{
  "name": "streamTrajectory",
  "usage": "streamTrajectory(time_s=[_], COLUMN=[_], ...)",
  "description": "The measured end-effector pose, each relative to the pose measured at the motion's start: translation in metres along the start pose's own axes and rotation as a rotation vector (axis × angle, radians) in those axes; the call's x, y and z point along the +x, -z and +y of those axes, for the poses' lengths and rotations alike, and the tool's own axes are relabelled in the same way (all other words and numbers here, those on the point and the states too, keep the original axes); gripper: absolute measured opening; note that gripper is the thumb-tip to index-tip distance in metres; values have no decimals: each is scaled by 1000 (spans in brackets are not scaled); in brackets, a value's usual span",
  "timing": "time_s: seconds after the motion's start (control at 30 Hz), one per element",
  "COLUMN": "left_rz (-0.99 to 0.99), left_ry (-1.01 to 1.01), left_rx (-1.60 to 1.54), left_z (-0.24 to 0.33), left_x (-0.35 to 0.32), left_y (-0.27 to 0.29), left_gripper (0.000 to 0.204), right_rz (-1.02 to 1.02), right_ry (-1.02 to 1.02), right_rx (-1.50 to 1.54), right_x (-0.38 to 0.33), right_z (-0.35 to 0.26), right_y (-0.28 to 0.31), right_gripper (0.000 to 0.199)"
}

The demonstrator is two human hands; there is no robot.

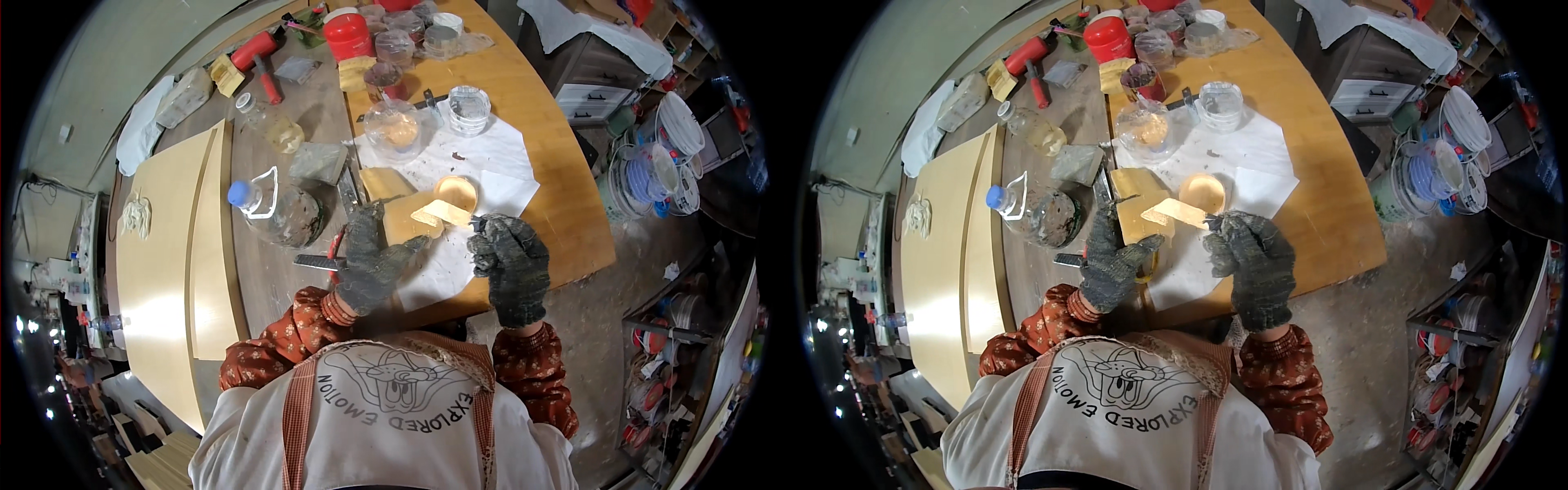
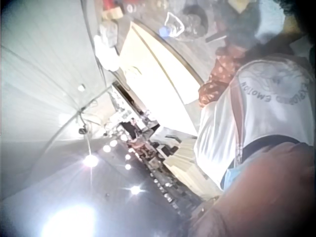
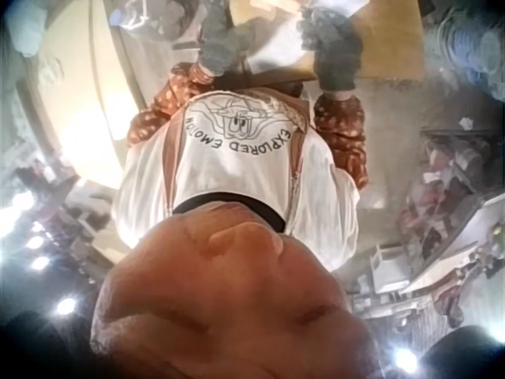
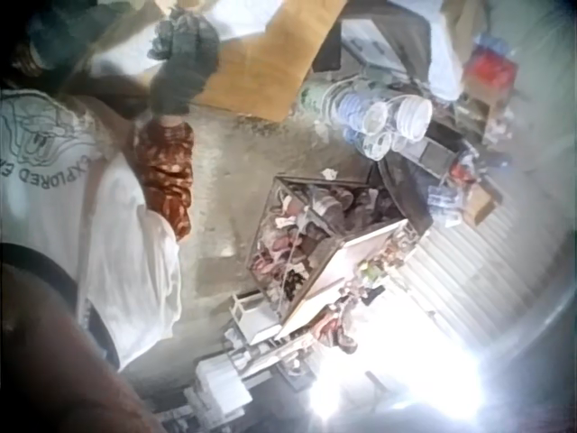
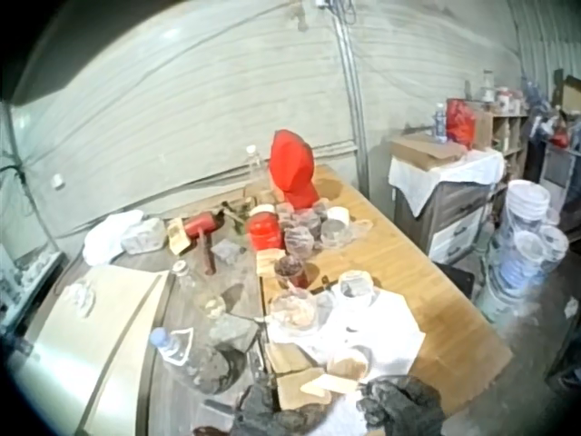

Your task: The person sands the surface of a wooden board using a sanding block by hand and then wipes the dust away with a cloth.

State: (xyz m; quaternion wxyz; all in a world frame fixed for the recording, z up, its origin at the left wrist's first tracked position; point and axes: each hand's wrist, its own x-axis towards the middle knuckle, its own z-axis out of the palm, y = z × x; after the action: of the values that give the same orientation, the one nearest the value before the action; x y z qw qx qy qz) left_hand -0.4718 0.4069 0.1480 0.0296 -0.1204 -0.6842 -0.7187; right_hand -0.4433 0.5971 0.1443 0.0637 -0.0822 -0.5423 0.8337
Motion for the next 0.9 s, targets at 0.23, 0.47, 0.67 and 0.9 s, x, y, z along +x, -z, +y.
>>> streamTrajectory(time_s=[0.23,0.47,0.67,0.9], left_rz=[-7,3,35,-104], left_ry=[141,150,76,10], left_rx=[-24,-5,7,157], left_z=[13,15,7,10], left_x=[-6,-5,-11,-13], left_y=[7,11,23,33], left_gripper=[39,46,49,46], right_rz=[101,-346,-433,-199], right_ry=[358,1213,1203,434], right_rx=[-327,-1195,-1353,-457], right_x=[0,-16,-40,-37], right_z=[-8,-11,-26,-36], right_y=[-7,-11,-5,-22], right_gripper=[16,22,49,18])
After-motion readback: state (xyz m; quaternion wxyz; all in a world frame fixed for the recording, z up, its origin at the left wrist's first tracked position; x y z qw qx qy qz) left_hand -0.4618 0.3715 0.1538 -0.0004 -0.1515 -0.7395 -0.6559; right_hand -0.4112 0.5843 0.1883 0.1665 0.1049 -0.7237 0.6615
